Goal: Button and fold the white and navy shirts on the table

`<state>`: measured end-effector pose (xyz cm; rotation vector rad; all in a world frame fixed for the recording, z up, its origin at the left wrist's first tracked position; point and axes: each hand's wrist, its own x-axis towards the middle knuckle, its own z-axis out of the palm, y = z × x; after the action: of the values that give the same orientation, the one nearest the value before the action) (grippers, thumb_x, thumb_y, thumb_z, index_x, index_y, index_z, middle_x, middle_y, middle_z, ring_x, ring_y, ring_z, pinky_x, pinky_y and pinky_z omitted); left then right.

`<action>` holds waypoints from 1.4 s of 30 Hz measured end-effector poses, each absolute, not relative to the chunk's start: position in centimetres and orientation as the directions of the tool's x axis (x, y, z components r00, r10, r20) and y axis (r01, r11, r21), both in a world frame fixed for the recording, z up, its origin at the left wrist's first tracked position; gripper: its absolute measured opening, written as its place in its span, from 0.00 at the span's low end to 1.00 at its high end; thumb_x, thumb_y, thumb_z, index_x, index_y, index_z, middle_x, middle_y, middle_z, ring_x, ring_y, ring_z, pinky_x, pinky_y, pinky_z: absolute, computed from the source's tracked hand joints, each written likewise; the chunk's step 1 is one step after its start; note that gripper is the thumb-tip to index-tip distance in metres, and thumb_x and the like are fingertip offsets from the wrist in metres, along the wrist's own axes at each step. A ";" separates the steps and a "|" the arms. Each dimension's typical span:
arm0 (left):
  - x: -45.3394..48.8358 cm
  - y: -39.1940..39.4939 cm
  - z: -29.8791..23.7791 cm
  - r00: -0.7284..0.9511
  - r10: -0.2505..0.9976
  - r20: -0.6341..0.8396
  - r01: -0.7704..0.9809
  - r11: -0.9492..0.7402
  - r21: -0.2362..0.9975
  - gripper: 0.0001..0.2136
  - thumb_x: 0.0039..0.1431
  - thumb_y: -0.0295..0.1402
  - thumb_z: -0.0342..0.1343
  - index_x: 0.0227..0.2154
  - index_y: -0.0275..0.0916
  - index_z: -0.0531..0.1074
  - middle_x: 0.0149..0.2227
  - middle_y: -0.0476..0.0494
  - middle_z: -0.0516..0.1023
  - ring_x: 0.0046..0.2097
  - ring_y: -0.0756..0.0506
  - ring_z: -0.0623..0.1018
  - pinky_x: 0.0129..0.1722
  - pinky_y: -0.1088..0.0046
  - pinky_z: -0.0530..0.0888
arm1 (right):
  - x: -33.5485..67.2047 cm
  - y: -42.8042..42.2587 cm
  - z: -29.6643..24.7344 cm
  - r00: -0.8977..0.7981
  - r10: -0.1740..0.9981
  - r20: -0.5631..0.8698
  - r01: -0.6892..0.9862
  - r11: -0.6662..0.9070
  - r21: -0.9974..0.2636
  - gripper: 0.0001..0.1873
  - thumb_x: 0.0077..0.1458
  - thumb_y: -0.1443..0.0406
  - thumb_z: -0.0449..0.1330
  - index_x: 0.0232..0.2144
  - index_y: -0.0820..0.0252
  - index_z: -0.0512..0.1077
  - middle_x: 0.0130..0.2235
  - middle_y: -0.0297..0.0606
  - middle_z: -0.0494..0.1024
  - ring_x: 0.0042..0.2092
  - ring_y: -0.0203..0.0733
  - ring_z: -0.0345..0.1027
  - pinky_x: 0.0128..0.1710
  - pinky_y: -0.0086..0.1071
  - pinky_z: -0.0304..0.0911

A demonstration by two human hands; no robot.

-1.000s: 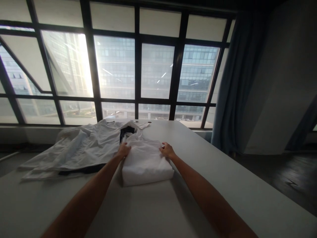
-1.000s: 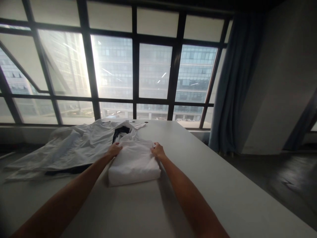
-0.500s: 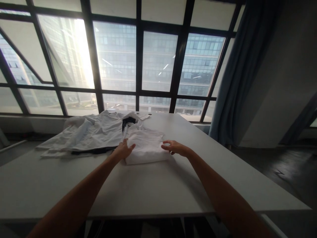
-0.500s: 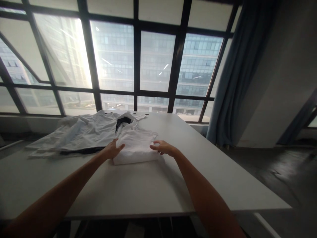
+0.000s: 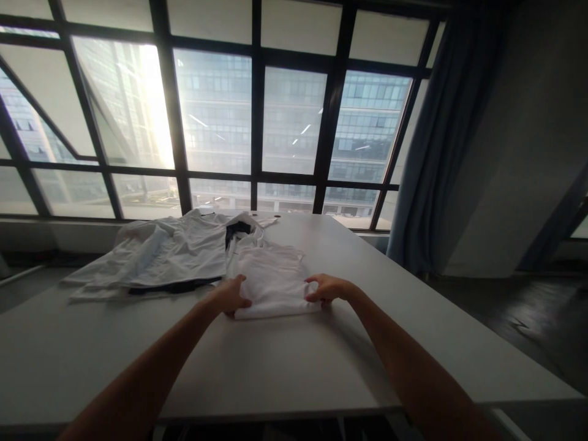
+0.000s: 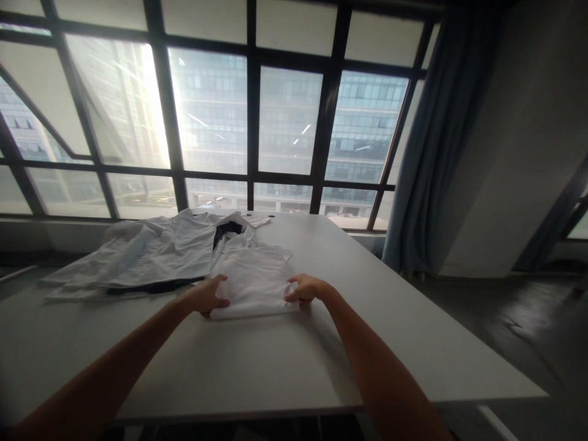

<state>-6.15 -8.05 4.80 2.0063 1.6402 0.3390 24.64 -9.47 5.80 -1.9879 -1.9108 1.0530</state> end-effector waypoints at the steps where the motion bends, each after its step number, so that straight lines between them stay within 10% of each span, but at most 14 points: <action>1: -5.9 -8.2 4.8 0.236 0.970 -0.055 0.873 -0.186 0.451 0.37 0.48 0.35 0.65 0.61 0.36 0.61 0.54 0.26 0.71 0.39 0.36 0.81 0.33 0.65 0.77 | 24.4 -9.7 6.0 -0.072 0.949 -0.306 0.832 -0.112 -0.543 0.43 0.43 0.62 0.70 0.61 0.63 0.62 0.35 0.43 0.79 0.35 0.45 0.74 0.36 0.34 0.70; 8: -0.9 -9.2 2.7 0.453 0.791 0.412 0.850 -0.523 0.068 0.22 0.68 0.41 0.44 0.58 0.37 0.67 0.66 0.35 0.59 0.66 0.35 0.59 0.63 0.53 0.57 | 18.7 -9.4 4.3 -0.276 0.868 0.414 0.909 0.376 -0.182 0.26 0.62 0.58 0.54 0.60 0.62 0.65 0.61 0.49 0.67 0.62 0.49 0.57 0.63 0.41 0.50; 17: 0.0 -8.7 -1.3 0.531 0.804 0.267 0.812 -0.573 0.110 0.28 0.69 0.45 0.37 0.64 0.32 0.58 0.67 0.32 0.53 0.69 0.37 0.51 0.65 0.52 0.51 | 17.5 -8.0 0.1 -0.346 0.937 0.052 0.917 0.349 -0.192 0.32 0.67 0.53 0.37 0.67 0.61 0.52 0.69 0.44 0.47 0.70 0.49 0.37 0.66 0.52 0.35; 27: -6.5 -4.4 2.5 0.803 0.596 0.029 0.595 -0.803 0.029 0.26 0.63 0.30 0.46 0.64 0.50 0.57 0.70 0.48 0.45 0.70 0.42 0.45 0.66 0.50 0.43 | 19.7 -9.9 3.7 -0.194 0.955 0.225 0.973 0.216 -0.077 0.31 0.65 0.49 0.43 0.31 0.59 0.79 0.35 0.47 0.81 0.40 0.46 0.75 0.43 0.34 0.61; 34: -3.7 -6.8 2.2 0.613 0.748 0.255 0.757 -0.648 0.082 0.20 0.68 0.36 0.40 0.59 0.43 0.66 0.64 0.41 0.63 0.65 0.41 0.61 0.65 0.53 0.55 | 20.0 -8.4 2.4 -0.357 0.849 0.390 0.899 0.426 -0.105 0.19 0.63 0.56 0.53 0.49 0.58 0.74 0.52 0.42 0.76 0.54 0.45 0.68 0.55 0.35 0.58; 42: -0.5 -10.6 1.0 0.820 0.566 0.081 0.551 -0.820 0.153 0.32 0.65 0.56 0.37 0.66 0.46 0.53 0.69 0.39 0.48 0.70 0.36 0.47 0.64 0.43 0.44 | 23.5 -6.1 1.0 -0.314 0.945 0.086 0.935 0.324 -0.143 0.30 0.66 0.51 0.43 0.64 0.55 0.59 0.68 0.41 0.54 0.68 0.47 0.44 0.66 0.51 0.36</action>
<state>-0.54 -10.59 0.95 2.8788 0.8875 0.1858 23.48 -6.10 1.03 -1.7396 -2.4268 0.0993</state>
